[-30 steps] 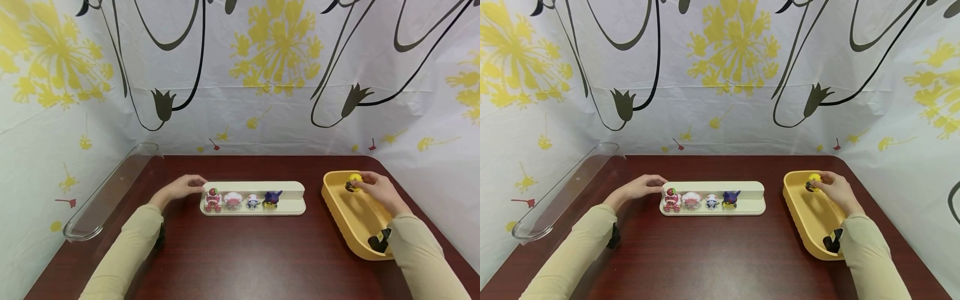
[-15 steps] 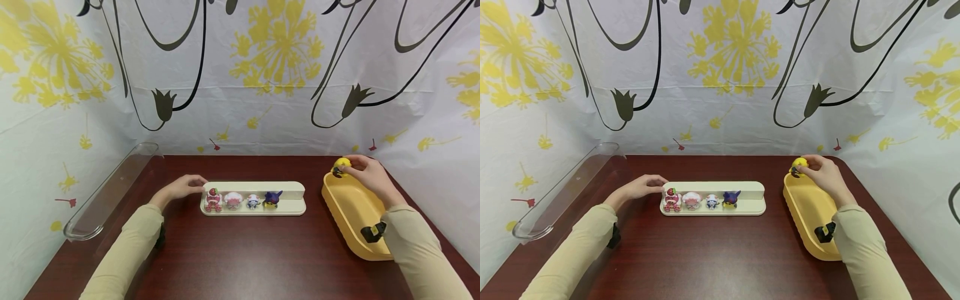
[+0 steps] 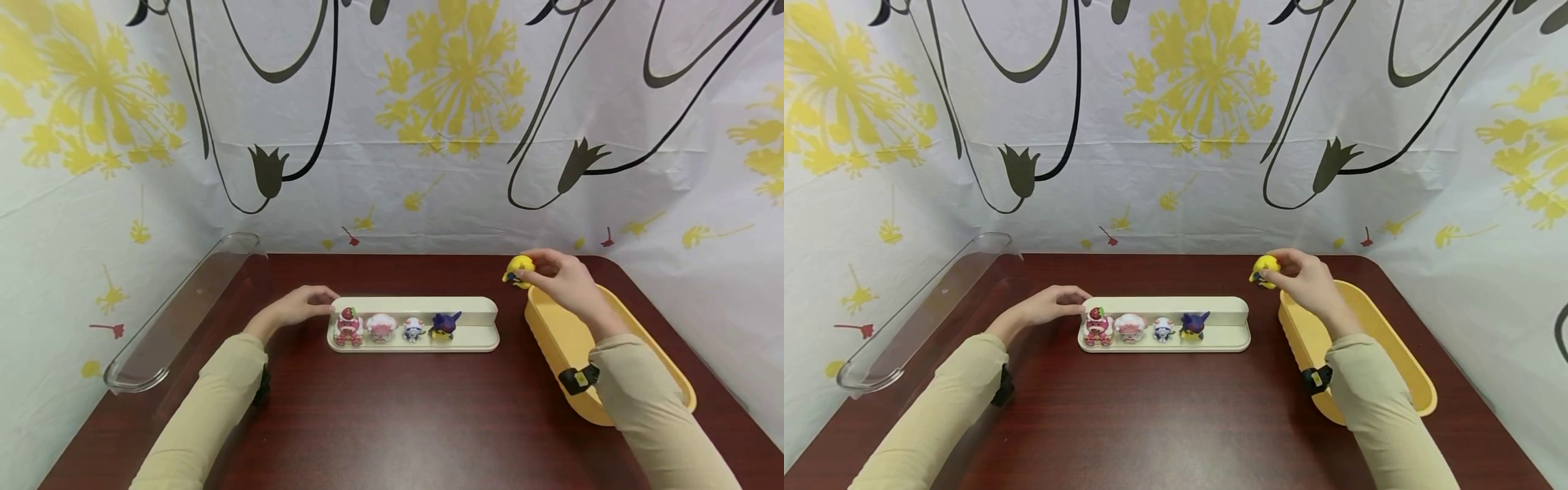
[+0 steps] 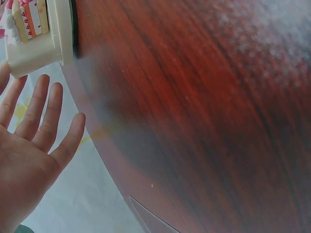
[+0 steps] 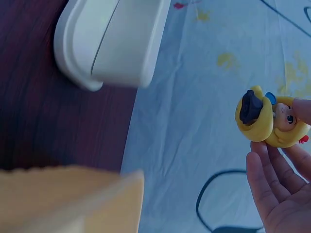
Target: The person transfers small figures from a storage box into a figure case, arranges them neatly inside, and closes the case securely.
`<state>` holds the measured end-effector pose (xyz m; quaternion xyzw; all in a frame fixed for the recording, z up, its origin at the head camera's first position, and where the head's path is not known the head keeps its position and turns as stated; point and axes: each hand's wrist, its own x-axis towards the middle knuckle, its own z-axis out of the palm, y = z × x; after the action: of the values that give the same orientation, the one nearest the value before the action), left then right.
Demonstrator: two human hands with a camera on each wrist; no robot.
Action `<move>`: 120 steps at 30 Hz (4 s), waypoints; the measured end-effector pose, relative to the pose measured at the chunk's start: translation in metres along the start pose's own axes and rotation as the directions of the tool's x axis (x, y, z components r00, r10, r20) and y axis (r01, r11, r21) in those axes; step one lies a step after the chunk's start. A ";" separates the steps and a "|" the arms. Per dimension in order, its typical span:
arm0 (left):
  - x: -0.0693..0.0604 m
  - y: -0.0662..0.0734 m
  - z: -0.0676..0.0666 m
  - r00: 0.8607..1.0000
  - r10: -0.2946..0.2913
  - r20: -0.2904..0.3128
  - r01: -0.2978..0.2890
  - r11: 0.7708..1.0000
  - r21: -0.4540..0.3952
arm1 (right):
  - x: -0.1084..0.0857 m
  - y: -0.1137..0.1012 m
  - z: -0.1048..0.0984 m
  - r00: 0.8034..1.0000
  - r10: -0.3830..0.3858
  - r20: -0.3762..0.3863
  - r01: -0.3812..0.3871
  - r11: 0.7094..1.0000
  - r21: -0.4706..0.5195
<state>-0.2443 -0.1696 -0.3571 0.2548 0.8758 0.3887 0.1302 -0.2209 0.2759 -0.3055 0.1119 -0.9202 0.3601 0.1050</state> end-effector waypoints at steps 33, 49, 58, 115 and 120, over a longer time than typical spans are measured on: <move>0.009 -0.020 0.005 1.000 -0.009 -0.026 0.009 1.000 0.021 | -0.023 0.007 0.074 0.980 -0.084 0.181 0.068 0.994 0.090; -0.001 0.001 0.001 1.000 -0.015 -0.013 0.015 1.000 0.019 | -0.034 0.016 0.091 0.984 -0.067 0.166 0.053 0.995 0.089; 0.016 -0.039 0.006 1.000 0.008 -0.023 -0.008 1.000 0.026 | -0.036 0.018 0.099 0.988 -0.045 0.151 0.026 0.992 0.127; -0.004 -0.015 -0.007 0.977 -0.010 -0.213 0.047 0.985 0.166 | -0.053 0.027 0.076 0.990 0.011 0.140 0.008 0.991 -0.136; -0.022 0.009 -0.013 0.955 0.072 -0.287 -0.009 0.976 0.216 | -0.052 0.031 0.076 0.982 0.035 0.186 -0.001 0.984 -0.179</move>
<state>-0.2281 -0.1844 -0.3408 0.2247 0.9165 0.3291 -0.0368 -0.1883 0.2527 -0.3940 0.1274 -0.9554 0.2652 0.0235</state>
